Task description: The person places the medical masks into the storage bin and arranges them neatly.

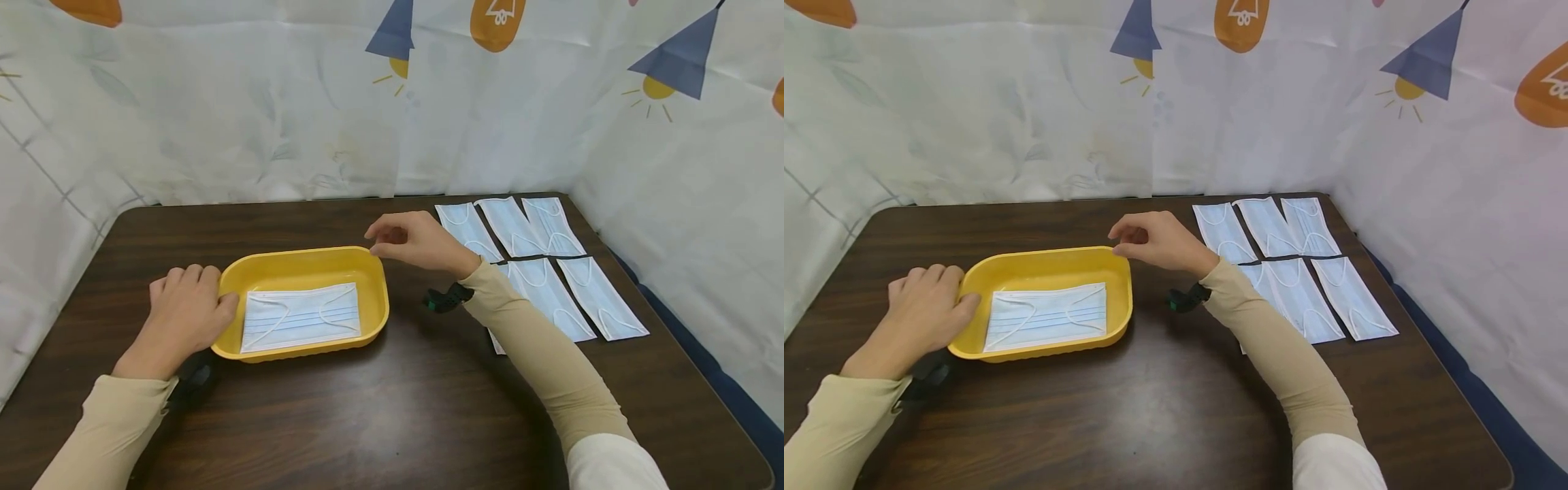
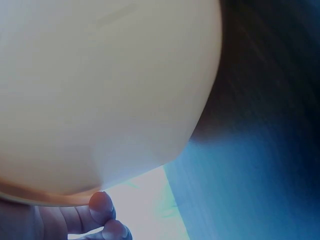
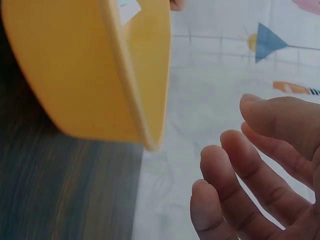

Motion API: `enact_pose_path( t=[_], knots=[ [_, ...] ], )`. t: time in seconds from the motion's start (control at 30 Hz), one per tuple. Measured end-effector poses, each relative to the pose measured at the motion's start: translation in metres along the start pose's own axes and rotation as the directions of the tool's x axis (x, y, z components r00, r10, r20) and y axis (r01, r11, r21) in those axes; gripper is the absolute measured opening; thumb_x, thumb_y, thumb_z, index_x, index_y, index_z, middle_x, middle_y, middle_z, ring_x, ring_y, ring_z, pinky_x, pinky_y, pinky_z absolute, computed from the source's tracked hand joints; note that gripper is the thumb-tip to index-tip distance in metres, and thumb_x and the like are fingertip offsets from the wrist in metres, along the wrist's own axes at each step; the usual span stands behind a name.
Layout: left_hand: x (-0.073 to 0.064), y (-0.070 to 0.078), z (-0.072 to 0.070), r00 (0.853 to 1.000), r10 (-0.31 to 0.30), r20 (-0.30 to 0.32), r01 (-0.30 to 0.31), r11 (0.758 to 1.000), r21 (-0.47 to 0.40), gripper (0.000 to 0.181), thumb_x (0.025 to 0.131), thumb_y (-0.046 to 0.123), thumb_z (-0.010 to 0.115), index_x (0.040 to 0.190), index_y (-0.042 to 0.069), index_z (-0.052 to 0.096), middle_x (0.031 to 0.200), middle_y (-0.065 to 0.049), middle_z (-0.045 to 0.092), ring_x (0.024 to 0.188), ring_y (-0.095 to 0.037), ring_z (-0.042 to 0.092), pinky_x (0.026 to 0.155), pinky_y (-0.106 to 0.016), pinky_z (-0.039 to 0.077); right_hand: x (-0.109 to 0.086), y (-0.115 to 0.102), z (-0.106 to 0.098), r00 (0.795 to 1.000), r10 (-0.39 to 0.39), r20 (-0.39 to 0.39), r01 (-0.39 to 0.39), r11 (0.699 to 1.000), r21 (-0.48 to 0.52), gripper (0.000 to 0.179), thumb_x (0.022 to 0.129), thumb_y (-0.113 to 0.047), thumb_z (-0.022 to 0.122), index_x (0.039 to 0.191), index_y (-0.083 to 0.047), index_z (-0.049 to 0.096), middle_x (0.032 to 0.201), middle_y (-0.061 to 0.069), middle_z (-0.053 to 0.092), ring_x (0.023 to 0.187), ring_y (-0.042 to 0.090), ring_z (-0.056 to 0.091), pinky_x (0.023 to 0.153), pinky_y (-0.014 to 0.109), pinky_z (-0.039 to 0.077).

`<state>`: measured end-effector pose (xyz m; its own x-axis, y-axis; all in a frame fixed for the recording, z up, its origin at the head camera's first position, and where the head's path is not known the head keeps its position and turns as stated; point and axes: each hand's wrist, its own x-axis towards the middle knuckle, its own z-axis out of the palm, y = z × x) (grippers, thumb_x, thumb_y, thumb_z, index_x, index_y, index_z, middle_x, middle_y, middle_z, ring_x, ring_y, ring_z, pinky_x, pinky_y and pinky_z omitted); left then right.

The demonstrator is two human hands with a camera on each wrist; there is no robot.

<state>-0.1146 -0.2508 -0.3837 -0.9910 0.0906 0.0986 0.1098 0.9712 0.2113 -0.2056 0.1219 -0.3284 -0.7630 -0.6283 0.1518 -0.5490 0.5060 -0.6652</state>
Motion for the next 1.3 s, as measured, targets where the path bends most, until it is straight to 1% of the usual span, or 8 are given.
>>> enact_pose_path(
  t=[0.23, 0.4, 0.57, 0.7, 0.87, 1.03, 1.17, 1.3],
  knots=[
    [0.000, -0.002, 0.000, 1.000, 0.003, -0.008, -0.004, 1.000, -0.003, 0.039, 0.096, 0.025, 0.048, 0.107, -0.012, 0.055, 0.104, -0.032, 0.055, 0.094, -0.049, 0.041, 0.082, -0.064, 0.029, -0.014, 0.013, -0.010, 0.998, 0.019, -0.060, -0.018, 1.000, 0.018, 0.021, 0.094, -0.024, 0.075, 0.114, -0.018, 0.074, 0.098, -0.001, 0.074, 0.083, 0.012, 0.067, 0.079, 0.031, 0.057],
    [0.000, -0.001, 0.000, 1.000, 0.008, -0.023, -0.008, 1.000, -0.006, 0.037, 0.096, 0.024, 0.047, 0.106, -0.011, 0.055, 0.105, -0.032, 0.055, 0.094, -0.048, 0.041, 0.082, -0.064, 0.029, -0.026, 0.020, -0.017, 0.994, 0.057, -0.096, -0.058, 0.998, 0.001, 0.022, 0.094, -0.025, 0.076, 0.114, -0.018, 0.074, 0.100, 0.000, 0.074, 0.088, 0.013, 0.067, 0.081, 0.029, 0.056],
    [0.000, -0.001, 0.000, 1.000, 0.007, -0.018, -0.007, 1.000, -0.009, 0.035, 0.096, 0.024, 0.045, 0.103, -0.009, 0.055, 0.103, -0.030, 0.055, 0.092, -0.047, 0.041, 0.081, -0.063, 0.029, -0.038, 0.031, -0.026, 0.986, 0.096, -0.136, -0.097, 0.995, -0.004, 0.023, 0.094, -0.027, 0.075, 0.116, -0.018, 0.074, 0.102, 0.001, 0.074, 0.089, 0.014, 0.068, 0.082, 0.030, 0.056],
    [0.001, 0.000, 0.001, 1.000, 0.003, -0.017, -0.003, 1.000, -0.013, 0.034, 0.096, 0.024, 0.046, 0.101, -0.008, 0.055, 0.099, -0.029, 0.055, 0.091, -0.046, 0.040, 0.081, -0.063, 0.028, -0.048, 0.042, -0.032, 0.975, 0.113, -0.190, -0.113, 0.994, 0.009, 0.023, 0.094, -0.027, 0.075, 0.116, -0.018, 0.074, 0.104, 0.001, 0.075, 0.090, 0.014, 0.068, 0.082, 0.034, 0.056],
    [0.001, 0.000, 0.001, 1.000, 0.001, -0.012, -0.001, 1.000, -0.010, 0.035, 0.096, 0.024, 0.046, 0.103, -0.010, 0.055, 0.101, -0.030, 0.055, 0.091, -0.047, 0.040, 0.081, -0.063, 0.029, -0.062, 0.056, -0.039, 0.959, 0.151, -0.241, -0.147, 0.988, 0.038, 0.023, 0.094, -0.026, 0.075, 0.115, -0.018, 0.075, 0.107, 0.001, 0.075, 0.091, 0.014, 0.068, 0.081, 0.034, 0.056],
    [0.001, -0.001, 0.002, 1.000, 0.005, -0.022, -0.005, 1.000, -0.006, 0.034, 0.096, 0.023, 0.046, 0.102, -0.009, 0.055, 0.098, -0.029, 0.055, 0.090, -0.047, 0.041, 0.079, -0.063, 0.029, -0.074, 0.067, -0.045, 0.943, 0.200, -0.267, -0.196, 0.980, 0.040, 0.025, 0.094, -0.026, 0.075, 0.117, -0.018, 0.075, 0.102, 0.003, 0.075, 0.087, 0.014, 0.070, 0.076, 0.029, 0.055],
    [0.002, 0.000, 0.004, 0.999, 0.008, -0.033, -0.008, 1.000, -0.001, 0.034, 0.095, 0.023, 0.047, 0.101, -0.009, 0.055, 0.096, -0.028, 0.055, 0.090, -0.046, 0.042, 0.078, -0.062, 0.029, -0.084, 0.076, -0.048, 0.927, 0.245, -0.285, -0.238, 0.970, 0.058, 0.025, 0.093, -0.025, 0.075, 0.118, -0.018, 0.075, 0.103, 0.003, 0.075, 0.085, 0.014, 0.071, 0.073, 0.028, 0.055],
    [0.002, 0.000, 0.004, 1.000, 0.007, -0.026, -0.007, 1.000, 0.001, 0.036, 0.096, 0.024, 0.046, 0.103, -0.011, 0.055, 0.098, -0.030, 0.055, 0.090, -0.048, 0.041, 0.079, -0.064, 0.029, -0.093, 0.083, -0.052, 0.914, 0.266, -0.306, -0.259, 0.964, 0.065, 0.025, 0.094, -0.025, 0.076, 0.117, -0.017, 0.075, 0.105, 0.004, 0.075, 0.088, 0.015, 0.071, 0.075, 0.028, 0.056]
  ],
)
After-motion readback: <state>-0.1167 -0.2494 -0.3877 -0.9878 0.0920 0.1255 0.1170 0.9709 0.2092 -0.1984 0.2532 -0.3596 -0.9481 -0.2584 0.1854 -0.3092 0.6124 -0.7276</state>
